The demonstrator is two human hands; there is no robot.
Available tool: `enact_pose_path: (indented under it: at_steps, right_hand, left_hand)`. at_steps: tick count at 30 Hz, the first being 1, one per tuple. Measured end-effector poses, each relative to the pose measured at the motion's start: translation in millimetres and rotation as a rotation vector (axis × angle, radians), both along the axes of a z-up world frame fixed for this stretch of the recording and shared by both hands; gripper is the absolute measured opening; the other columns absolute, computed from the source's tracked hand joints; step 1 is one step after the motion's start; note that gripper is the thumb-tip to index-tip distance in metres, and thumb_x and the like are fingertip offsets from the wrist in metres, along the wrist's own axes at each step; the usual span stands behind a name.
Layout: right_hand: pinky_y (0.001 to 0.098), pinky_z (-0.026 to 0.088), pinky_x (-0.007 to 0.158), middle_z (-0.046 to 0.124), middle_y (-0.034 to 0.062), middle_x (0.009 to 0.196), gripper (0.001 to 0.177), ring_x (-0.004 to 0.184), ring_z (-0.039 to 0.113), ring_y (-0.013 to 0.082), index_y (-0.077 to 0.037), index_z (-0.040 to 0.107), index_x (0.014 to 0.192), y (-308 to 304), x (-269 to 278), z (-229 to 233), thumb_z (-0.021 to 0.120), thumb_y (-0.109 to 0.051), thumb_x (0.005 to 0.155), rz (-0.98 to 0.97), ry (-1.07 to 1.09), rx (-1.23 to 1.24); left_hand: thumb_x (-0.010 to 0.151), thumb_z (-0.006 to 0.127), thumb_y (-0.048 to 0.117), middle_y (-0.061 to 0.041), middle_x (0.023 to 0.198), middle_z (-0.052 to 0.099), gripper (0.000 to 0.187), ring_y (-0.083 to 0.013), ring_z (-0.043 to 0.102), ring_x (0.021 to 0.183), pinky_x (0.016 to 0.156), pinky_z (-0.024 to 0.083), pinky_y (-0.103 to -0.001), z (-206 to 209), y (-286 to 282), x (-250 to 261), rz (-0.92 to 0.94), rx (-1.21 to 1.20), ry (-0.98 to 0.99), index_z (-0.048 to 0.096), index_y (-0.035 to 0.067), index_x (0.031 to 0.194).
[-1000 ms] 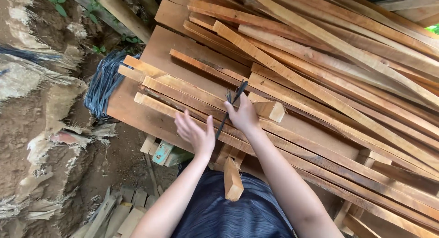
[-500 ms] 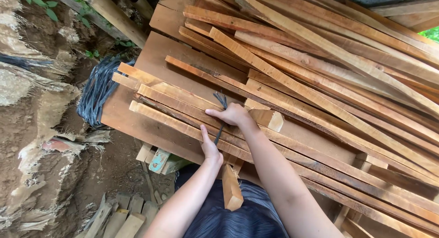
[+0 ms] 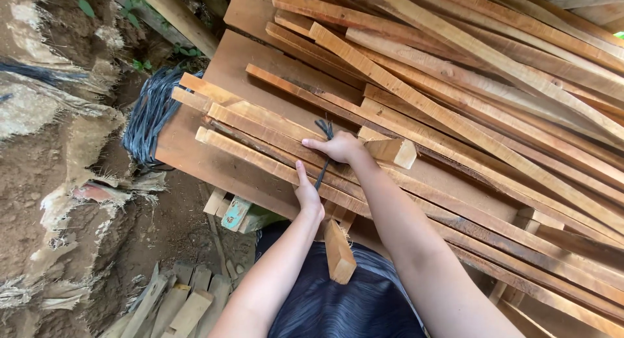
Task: Bundling thin wood strips using plastic ties.
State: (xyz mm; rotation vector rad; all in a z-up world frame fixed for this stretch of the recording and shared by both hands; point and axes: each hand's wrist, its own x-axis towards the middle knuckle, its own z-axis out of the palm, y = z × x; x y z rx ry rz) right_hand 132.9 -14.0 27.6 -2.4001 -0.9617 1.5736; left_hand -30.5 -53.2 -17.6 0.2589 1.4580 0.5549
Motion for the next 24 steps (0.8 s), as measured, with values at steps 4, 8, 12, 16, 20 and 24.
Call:
enact_pose_path:
  at_steps: [4,8,12,16,20,24]
  right_hand:
    - [0.0430,0.057,0.096,0.077,0.0261,0.115,0.111,0.111,0.075,0.0352,0.005,0.076,0.111,-11,-15,35,0.061,-0.093,0.060,0.002,-0.085,-0.015]
    - [0.0457,0.054,0.087,0.070,0.0208,0.123,0.097,0.108,0.068,0.0374,-0.007,0.058,0.138,-34,-25,13,0.064,-0.079,0.074,-0.089,-0.372,0.624]
    - [0.0451,0.056,0.092,0.070,0.0160,0.129,0.069,0.110,0.070,0.0363,-0.020,0.064,0.137,-36,-20,-22,0.064,-0.072,0.091,0.073,-0.490,0.592]
    - [0.0436,0.056,0.096,0.073,0.0182,0.118,0.074,0.110,0.070,0.0353,-0.022,0.062,0.142,-30,-29,24,0.064,-0.071,0.087,0.010,-0.336,0.310]
    - [0.0468,0.054,0.088,0.071,0.0201,0.118,0.080,0.104,0.068,0.0385,-0.005,0.062,0.131,-20,-38,38,0.075,-0.062,0.076,0.086,-0.717,0.753]
    - [0.0438,0.053,0.097,0.072,0.0170,0.122,0.045,0.114,0.066,0.0377,-0.010,0.069,0.118,16,-67,54,0.076,-0.041,0.085,0.280,-0.907,1.032]
  left_hand:
    - [0.089,0.056,0.072,-0.012,0.156,0.046,0.099,-0.0235,0.046,0.140,0.117,0.034,-0.037,2,0,-15,-0.154,0.007,0.058,0.036,0.002,0.156]
    - [0.085,0.069,0.058,-0.013,0.154,0.048,0.094,-0.0233,0.048,0.138,0.114,0.037,-0.037,2,9,-27,-0.227,0.240,0.087,0.036,0.003,0.154]
    - [0.087,0.076,0.052,-0.014,0.143,0.062,0.085,-0.0256,0.059,0.132,0.108,0.046,-0.038,-28,16,-59,-0.404,0.162,0.037,0.051,-0.005,0.145]
    - [0.083,0.073,0.050,-0.007,0.135,0.061,0.076,-0.0219,0.056,0.123,0.096,0.050,-0.042,-4,28,-83,-0.476,0.070,-0.081,0.052,0.007,0.143]
    - [0.089,0.074,0.045,-0.008,0.126,0.068,0.063,-0.0172,0.067,0.111,0.094,0.052,-0.035,-40,43,-130,-0.727,0.264,0.089,0.058,0.004,0.134]
    - [0.093,0.072,0.033,-0.009,0.114,0.074,0.047,-0.0148,0.071,0.098,0.091,0.055,-0.030,-70,88,-189,-0.614,0.441,0.242,0.064,0.003,0.128]
